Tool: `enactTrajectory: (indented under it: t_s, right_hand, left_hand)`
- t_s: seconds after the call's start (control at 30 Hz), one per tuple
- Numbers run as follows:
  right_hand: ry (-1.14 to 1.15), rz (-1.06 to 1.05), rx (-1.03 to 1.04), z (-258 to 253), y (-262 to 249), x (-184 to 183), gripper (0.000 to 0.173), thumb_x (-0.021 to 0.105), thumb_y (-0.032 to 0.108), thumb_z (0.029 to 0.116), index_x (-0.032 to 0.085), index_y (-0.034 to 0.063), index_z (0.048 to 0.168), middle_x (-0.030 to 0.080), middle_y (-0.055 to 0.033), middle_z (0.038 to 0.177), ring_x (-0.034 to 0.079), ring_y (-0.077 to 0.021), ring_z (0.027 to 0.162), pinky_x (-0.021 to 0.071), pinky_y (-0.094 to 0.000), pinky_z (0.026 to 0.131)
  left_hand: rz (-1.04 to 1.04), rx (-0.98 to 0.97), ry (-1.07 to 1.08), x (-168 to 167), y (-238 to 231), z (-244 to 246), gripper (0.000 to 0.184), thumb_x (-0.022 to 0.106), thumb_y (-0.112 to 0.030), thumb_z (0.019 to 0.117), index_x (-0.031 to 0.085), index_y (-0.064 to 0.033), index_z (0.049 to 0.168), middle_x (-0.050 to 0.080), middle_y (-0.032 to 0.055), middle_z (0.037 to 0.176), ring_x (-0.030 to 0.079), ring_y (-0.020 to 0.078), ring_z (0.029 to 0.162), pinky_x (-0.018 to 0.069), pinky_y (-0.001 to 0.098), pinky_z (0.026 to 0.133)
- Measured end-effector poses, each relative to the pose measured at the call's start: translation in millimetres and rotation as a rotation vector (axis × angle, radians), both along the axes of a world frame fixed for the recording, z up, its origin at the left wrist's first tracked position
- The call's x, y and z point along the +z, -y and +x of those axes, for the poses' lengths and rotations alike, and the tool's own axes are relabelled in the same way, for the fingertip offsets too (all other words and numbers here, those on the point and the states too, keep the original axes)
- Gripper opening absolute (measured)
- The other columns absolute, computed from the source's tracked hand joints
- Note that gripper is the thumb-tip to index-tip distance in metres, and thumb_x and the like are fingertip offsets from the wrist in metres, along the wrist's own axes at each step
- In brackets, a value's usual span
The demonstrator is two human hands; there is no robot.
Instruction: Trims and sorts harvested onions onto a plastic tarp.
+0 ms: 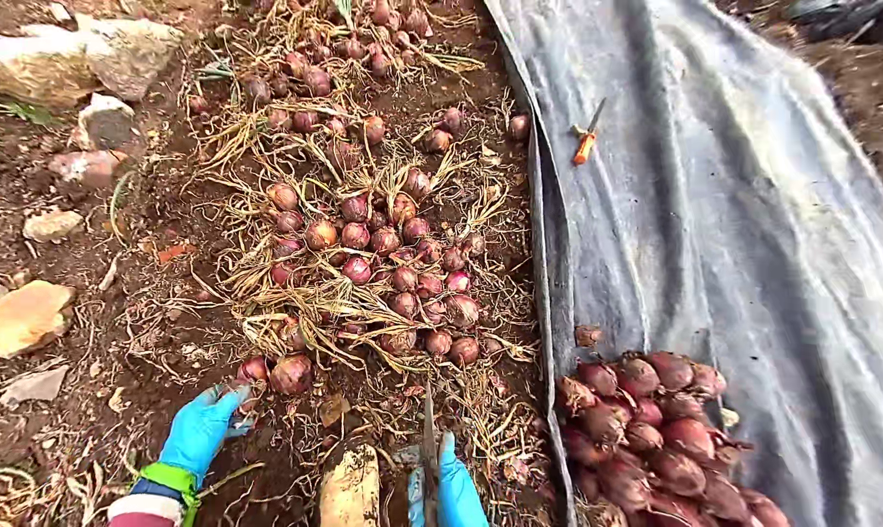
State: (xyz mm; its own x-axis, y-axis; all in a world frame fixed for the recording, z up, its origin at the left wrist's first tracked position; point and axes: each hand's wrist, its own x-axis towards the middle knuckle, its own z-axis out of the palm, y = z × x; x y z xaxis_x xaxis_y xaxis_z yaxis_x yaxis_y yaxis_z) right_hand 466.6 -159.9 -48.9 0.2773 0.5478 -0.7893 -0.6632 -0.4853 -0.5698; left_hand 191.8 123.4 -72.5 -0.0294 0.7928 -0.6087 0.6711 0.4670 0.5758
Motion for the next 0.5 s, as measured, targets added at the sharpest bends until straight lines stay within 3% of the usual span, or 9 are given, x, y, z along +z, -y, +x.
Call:
enactTrajectory:
  t_s: [0.07,0.13,0.2,0.27,0.3,0.33,0.4,0.5]
  right_hand:
    - [0.028,0.138,0.083,-9,-7,-2,0.09,0.012,0.07,0.1021,0.064,-0.001,0.118,0.064,-0.0125,0.066,0.063,-0.0229,0.051,0.0584,-0.0387,0.049]
    - [0.071,0.286,0.145,-10,-25,2,0.09,0.035,0.081,0.0938,0.066,-0.0003,0.118,0.066,-0.0101,0.068,0.064,-0.021,0.052,0.0593,-0.0372,0.05]
    - [0.119,0.373,0.135,-5,-48,10,0.086,0.049,0.084,0.0858,0.067,0.0008,0.102,0.066,-0.0079,0.067,0.063,-0.0199,0.05,0.058,-0.0358,0.048]
    - [0.166,0.346,0.076,6,-62,14,0.078,0.055,0.08,0.0867,0.064,0.003,0.087,0.064,-0.0078,0.063,0.062,-0.0202,0.048,0.0572,-0.0362,0.046]
    - [0.179,0.292,0.073,15,-65,13,0.075,0.055,0.077,0.0892,0.063,0.0024,0.09,0.064,-0.008,0.064,0.062,-0.0202,0.048,0.0568,-0.0361,0.047]
    - [0.197,0.241,0.086,22,-66,11,0.077,0.053,0.078,0.0895,0.064,0.0023,0.094,0.065,-0.0081,0.065,0.062,-0.0203,0.049,0.0566,-0.0362,0.047]
    - [0.251,0.173,0.156,29,-65,5,0.085,0.034,0.085,0.091,0.064,0.0046,0.095,0.065,-0.0079,0.066,0.062,-0.0206,0.05,0.0575,-0.0369,0.049]
    - [0.258,0.077,0.231,41,-66,2,0.084,0.02,0.078,0.0979,0.063,0.0076,0.086,0.06,-0.0061,0.06,0.059,-0.0198,0.047,0.0552,-0.0379,0.048]
  left_hand:
    - [0.075,-0.18,0.257,43,16,55,0.055,0.057,-0.051,0.0989,0.066,-0.0025,0.124,0.075,0.0141,0.099,0.077,0.0257,0.08,0.0674,0.0473,0.071]
    - [0.167,-0.481,0.392,68,30,105,0.074,0.051,-0.074,0.0936,0.071,-0.0076,0.118,0.076,0.0033,0.095,0.075,0.0141,0.083,0.0657,0.0378,0.075]
    - [0.176,-0.804,0.459,72,38,148,0.084,0.046,-0.084,0.0897,0.071,-0.0101,0.12,0.075,-0.0009,0.097,0.072,0.0076,0.089,0.0627,0.034,0.082]
    - [0.112,-1.129,0.383,69,38,178,0.09,0.051,-0.087,0.0852,0.065,-0.0108,0.132,0.074,0.0021,0.11,0.071,0.0101,0.103,0.06,0.0388,0.094]
    - [0.034,-1.267,0.305,74,34,190,0.085,0.062,-0.076,0.0872,0.059,-0.0098,0.141,0.072,0.0063,0.12,0.069,0.0156,0.112,0.0561,0.0433,0.101]
    - [-0.047,-1.372,0.217,80,29,200,0.074,0.072,-0.057,0.0913,0.055,-0.0086,0.144,0.07,0.0109,0.125,0.067,0.0226,0.117,0.0522,0.0486,0.105]
    - [-0.111,-1.492,0.048,82,21,212,0.047,0.071,-0.029,0.0962,0.059,-0.0085,0.137,0.07,0.0158,0.118,0.068,0.0326,0.112,0.0522,0.058,0.1]
    - [-0.067,-1.637,-0.147,73,5,214,0.026,0.06,-0.029,0.103,0.064,-0.0075,0.117,0.071,0.0179,0.105,0.07,0.0391,0.101,0.0536,0.0635,0.089]
